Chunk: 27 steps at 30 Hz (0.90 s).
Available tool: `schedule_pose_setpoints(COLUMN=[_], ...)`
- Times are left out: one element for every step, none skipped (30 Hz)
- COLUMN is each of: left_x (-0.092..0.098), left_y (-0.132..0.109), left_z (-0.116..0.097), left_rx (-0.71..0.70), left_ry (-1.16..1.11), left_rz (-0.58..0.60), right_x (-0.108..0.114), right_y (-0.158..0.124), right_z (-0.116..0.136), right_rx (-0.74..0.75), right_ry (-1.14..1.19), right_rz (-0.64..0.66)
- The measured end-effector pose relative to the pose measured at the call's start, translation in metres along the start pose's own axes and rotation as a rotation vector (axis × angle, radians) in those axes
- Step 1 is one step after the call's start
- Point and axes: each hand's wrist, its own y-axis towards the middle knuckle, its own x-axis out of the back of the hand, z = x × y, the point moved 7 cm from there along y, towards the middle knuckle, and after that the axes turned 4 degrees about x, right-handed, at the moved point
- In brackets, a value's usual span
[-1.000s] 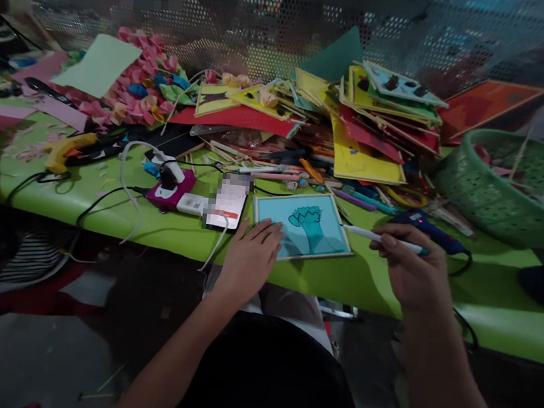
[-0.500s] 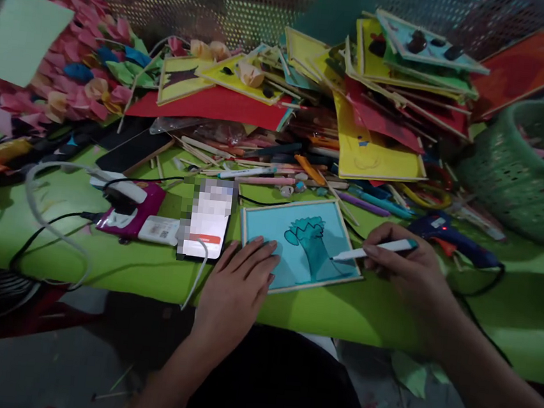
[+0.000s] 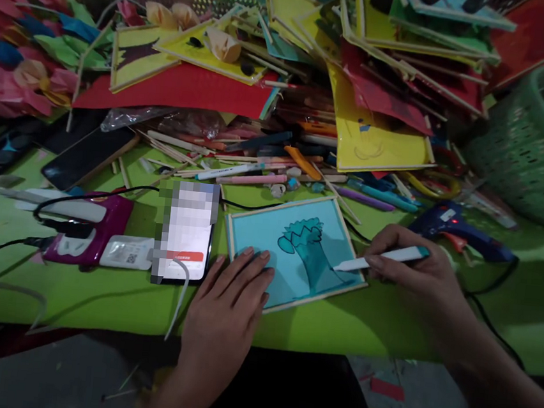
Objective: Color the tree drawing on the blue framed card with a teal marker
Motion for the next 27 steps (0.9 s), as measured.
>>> schedule_pose_setpoints(left_x=[-0.0002,-0.0003,-0.0002,-0.0001,0.0000,0.0000,-0.0001,-0.0002,-0.0004,-0.0004,-0.0004,-0.0006,-0.0009,-0.0011,-0.0013,-0.0014,-0.0012,-0.0008,-0.0005,-0.0003,-0.0001,-0.0001,0.0000,0.0002,0.0003,0.0004,0.0004], left_y=[0.0000,0.0001,0.0001,0.0001,0.0002,0.0002,0.0002,0.0003,0.0003,0.0004,0.0004,0.0005,0.0005,0.0005,0.0005,0.0005,0.0005,0.0006,0.0007,0.0009,0.0010,0.0012,0.0013,0.0014,0.0016,0.0016,0.0017], left_z=[0.0002,0.0004,0.0005,0.0005,0.0004,0.0004,0.0004,0.0003,0.0003,0.0003,0.0004,0.0005,0.0006,0.0006,0.0004,0.0002,0.0000,-0.0001,-0.0001,0.0001,0.0003,0.0003,0.0001,-0.0003,-0.0006,-0.0009,-0.0010], left_rx=[0.003,0.005,0.007,0.008,0.007,0.006,0.004,0.001,-0.003,-0.006,-0.009,-0.010,-0.011,-0.012,-0.015,-0.018,-0.021,-0.023,-0.022,-0.019,-0.017,-0.016,-0.018,-0.021,-0.024,-0.026,-0.025], left_ry=[-0.003,-0.006,-0.008,-0.008,-0.007,-0.004,0.000,0.005,0.011,0.016,0.020,0.022,0.023,0.025,0.027,0.029,0.031,0.032,0.031,0.029,0.027,0.025,0.025,0.027,0.030,0.033,0.035], left_rz=[0.004,0.005,0.005,0.004,0.003,0.003,0.004,0.006,0.007,0.006,0.005,0.006,0.009,0.012,0.016,0.017,0.016,0.013,0.012,0.012,0.013,0.014,0.014,0.012,0.008,0.004,0.002], right_x=[0.0007,0.0011,0.0010,0.0009,0.0005,0.0004,0.0004,0.0005,0.0005,0.0007,0.0010,0.0014,0.0014,0.0006,-0.0006,-0.0019,-0.0030,-0.0035,-0.0035,-0.0032,-0.0031,-0.0028,-0.0028,-0.0030,-0.0033,-0.0035,-0.0036], right_y=[-0.0005,-0.0009,-0.0011,-0.0012,-0.0011,-0.0009,-0.0008,-0.0006,-0.0006,-0.0006,-0.0006,-0.0007,-0.0007,-0.0007,-0.0007,-0.0006,-0.0007,-0.0007,-0.0007,-0.0008,-0.0009,-0.0011,-0.0013,-0.0015,-0.0016,-0.0017,-0.0016], right_z=[-0.0001,-0.0003,-0.0004,-0.0004,-0.0003,-0.0001,-0.0001,0.0001,0.0002,0.0004,0.0009,0.0014,0.0022,0.0030,0.0036,0.0040,0.0043,0.0047,0.0049,0.0046,0.0044,0.0041,0.0037,0.0032,0.0031,0.0033,0.0034], right_rx=[-0.004,-0.009,-0.012,-0.013,-0.012,-0.010,-0.010,-0.009,-0.010,-0.010,-0.011,-0.013,-0.013,-0.015,-0.018,-0.020,-0.022,-0.018,-0.014,-0.013,-0.011,-0.011,-0.013,-0.015,-0.014,-0.009,-0.005], right_ry=[-0.001,-0.001,0.000,0.000,-0.002,-0.007,-0.014,-0.023,-0.032,-0.035,-0.032,-0.022,-0.008,0.005,0.013,0.014,0.012,0.010,0.009,0.010,0.016,0.023,0.027,0.024,0.018,0.013,0.010], right_rz=[-0.009,-0.013,-0.010,-0.004,0.008,0.018,0.027,0.033,0.037,0.034,0.022,0.005,-0.009,-0.015,-0.013,-0.006,0.001,0.003,0.002,0.000,-0.001,-0.001,0.002,0.009,0.015,0.019,0.019])
